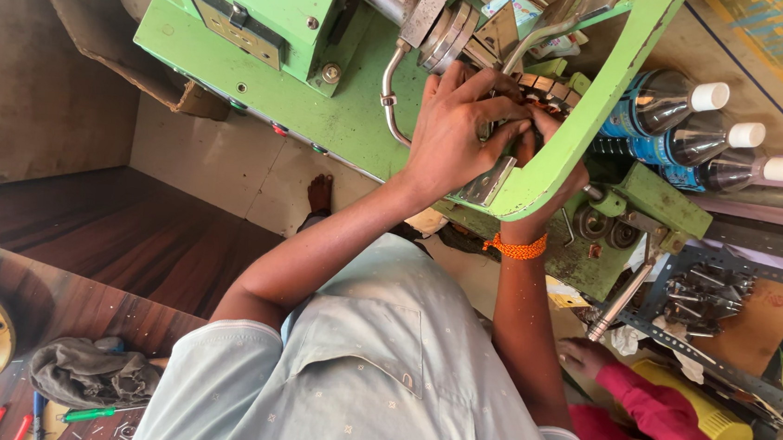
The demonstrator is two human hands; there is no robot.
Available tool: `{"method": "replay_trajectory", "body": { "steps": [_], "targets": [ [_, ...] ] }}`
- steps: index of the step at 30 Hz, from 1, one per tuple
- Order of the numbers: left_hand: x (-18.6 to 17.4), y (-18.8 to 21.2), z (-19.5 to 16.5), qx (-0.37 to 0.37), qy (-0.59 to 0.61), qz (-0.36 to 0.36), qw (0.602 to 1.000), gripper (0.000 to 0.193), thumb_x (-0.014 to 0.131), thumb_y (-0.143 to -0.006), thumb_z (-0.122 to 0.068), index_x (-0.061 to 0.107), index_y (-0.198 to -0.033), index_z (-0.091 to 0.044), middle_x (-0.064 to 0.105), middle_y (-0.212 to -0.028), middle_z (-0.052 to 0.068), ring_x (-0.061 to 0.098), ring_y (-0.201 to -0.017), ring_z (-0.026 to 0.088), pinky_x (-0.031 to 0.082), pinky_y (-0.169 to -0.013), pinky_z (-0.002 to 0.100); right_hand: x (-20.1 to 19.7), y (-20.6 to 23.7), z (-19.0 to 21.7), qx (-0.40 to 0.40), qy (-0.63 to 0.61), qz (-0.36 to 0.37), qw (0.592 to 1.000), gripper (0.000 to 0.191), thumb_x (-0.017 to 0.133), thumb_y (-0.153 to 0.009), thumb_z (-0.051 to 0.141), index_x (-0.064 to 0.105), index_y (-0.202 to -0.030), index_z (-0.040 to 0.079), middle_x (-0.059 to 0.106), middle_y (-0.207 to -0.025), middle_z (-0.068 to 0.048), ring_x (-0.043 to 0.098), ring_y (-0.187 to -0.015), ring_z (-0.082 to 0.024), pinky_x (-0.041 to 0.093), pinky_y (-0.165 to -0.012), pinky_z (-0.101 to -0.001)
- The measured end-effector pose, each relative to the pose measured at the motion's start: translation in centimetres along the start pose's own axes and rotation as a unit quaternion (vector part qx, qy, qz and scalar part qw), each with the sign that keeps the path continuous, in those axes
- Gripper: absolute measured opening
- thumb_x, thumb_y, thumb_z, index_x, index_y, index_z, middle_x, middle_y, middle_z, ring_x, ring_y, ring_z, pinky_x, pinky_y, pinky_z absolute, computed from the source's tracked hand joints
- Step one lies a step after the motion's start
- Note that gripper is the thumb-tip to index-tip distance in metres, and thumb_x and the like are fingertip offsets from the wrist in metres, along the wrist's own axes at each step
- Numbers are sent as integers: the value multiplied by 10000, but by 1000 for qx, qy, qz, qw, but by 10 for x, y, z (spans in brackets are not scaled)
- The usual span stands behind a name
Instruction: The person works on a motor armature at a workbench, using a screwdriver and scissors to trim and adjust the copper coil windings around the slots. They then carry the armature to a green winding machine, seat it in the machine, and operate the machine on the armature.
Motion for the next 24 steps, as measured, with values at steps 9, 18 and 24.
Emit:
{"method": "replay_trajectory", "body": {
  "steps": [9, 18, 24],
  "targets": [
    [-36, 33, 14, -28, -118, 103, 987, 99, 730, -1009, -214, 724, -1096, -167, 628, -996, -2, 569, -960, 215, 443, -835, 397, -15, 2, -12, 39, -43, -80, 995, 127, 729, -970, -41, 736, -1097, -48, 778, -1006, -150, 772, -892, -230, 602, -807, -350],
    [-21, 55, 7, 17, -259, 213, 942, 239, 727, -847, -234, 700, -1053, -116, 629, -1037, 33, 604, -1001, 220, 454, -702, 389, -13, 9, -5, 40, 54, -69, 995, 72, 744, -983, 44, 761, -1049, 20, 695, -947, -138, 639, -883, -307, 500, -789, -451],
    [-17, 45, 6, 33, -142, 291, 946, 246, 748, -862, -271, 704, -1038, -106, 633, -1029, 43, 612, -980, 262, 537, -806, 423, -10, 13, -15, 79, 21, -40, 996, 71, 732, -1010, 63, 736, -1068, 22, 653, -990, -138, 637, -933, -312, 495, -836, -458]
  ]
}}
Point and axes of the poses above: each hand's wrist, its own y-axis away from the middle knuckle, its own x-axis out of the palm, z = x × y, the point moved 9 cm from there along -y, towards the middle knuckle
